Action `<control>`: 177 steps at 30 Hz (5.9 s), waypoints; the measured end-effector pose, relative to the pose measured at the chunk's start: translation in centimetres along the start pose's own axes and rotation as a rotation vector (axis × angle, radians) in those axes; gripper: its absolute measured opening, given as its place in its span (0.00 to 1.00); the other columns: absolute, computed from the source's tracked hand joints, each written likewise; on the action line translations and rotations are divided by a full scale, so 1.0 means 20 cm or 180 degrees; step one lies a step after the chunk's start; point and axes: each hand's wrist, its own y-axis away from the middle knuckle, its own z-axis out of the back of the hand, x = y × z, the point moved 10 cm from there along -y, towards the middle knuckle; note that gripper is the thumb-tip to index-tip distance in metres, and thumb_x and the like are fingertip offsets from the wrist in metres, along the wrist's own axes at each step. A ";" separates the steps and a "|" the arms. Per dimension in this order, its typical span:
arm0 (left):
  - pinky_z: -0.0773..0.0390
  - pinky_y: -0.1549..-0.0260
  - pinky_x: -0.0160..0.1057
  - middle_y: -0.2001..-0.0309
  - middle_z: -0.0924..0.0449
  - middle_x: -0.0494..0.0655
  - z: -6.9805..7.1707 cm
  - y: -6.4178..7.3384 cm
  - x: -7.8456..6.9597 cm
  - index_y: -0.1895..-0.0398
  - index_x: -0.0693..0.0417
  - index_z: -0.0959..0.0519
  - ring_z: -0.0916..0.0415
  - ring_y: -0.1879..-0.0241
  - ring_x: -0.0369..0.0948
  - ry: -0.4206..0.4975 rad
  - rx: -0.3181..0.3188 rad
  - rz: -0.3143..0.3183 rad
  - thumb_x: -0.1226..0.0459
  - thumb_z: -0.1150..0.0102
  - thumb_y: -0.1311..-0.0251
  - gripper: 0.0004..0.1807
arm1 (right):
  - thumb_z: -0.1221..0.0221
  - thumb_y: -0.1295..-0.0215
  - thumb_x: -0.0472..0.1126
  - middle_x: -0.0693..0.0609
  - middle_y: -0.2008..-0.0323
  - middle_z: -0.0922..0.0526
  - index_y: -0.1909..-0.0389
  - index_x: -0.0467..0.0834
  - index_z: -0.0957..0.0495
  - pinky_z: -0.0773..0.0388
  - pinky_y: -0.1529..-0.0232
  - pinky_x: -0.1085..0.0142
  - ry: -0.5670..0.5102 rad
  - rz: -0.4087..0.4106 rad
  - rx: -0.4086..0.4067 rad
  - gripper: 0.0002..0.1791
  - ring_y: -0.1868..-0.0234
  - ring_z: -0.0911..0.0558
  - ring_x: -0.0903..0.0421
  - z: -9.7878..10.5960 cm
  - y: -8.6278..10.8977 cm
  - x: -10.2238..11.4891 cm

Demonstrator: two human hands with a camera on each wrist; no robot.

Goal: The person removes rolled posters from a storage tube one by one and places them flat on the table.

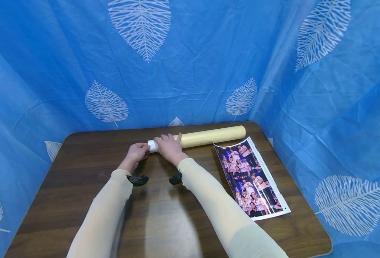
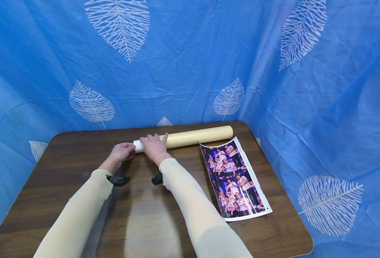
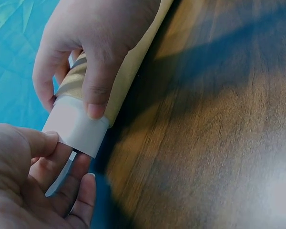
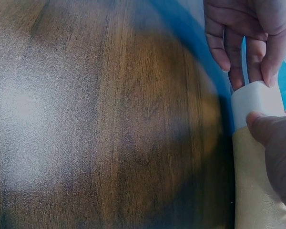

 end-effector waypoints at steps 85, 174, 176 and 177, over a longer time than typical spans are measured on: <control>0.27 0.36 0.49 0.32 0.31 0.63 0.04 0.00 0.02 0.33 0.67 0.28 0.32 0.38 0.54 0.0057 -0.0034 0.0053 0.59 0.51 0.21 0.23 | 0.43 0.26 0.57 0.50 0.35 0.27 0.30 0.64 0.33 0.49 0.33 0.26 0.0200 0.0116 -0.0150 0.26 0.30 0.32 0.42 -0.03 -0.01 0.02; 0.30 0.34 0.52 0.29 0.36 0.65 0.32 0.01 0.13 0.29 0.65 0.32 0.34 0.35 0.58 -0.0134 -0.0316 0.0288 0.56 0.45 0.24 0.29 | 0.40 0.28 0.56 0.52 0.32 0.27 0.32 0.62 0.32 0.52 0.31 0.27 0.0092 0.0041 -0.0282 0.26 0.28 0.34 0.43 -0.03 0.00 0.01; 0.30 0.33 0.52 0.29 0.36 0.65 0.33 0.02 0.13 0.29 0.65 0.32 0.35 0.35 0.58 -0.0134 -0.0316 0.0289 0.56 0.45 0.24 0.29 | 0.40 0.28 0.56 0.52 0.33 0.27 0.32 0.62 0.31 0.52 0.31 0.27 0.0101 0.0047 -0.0308 0.26 0.28 0.33 0.43 -0.03 0.00 0.01; 0.30 0.34 0.52 0.29 0.36 0.65 0.33 0.02 0.12 0.29 0.66 0.32 0.35 0.35 0.58 -0.0137 -0.0313 0.0287 0.56 0.45 0.24 0.29 | 0.40 0.28 0.56 0.52 0.33 0.26 0.32 0.62 0.31 0.51 0.31 0.27 0.0101 0.0051 -0.0315 0.26 0.28 0.33 0.43 -0.03 0.00 0.01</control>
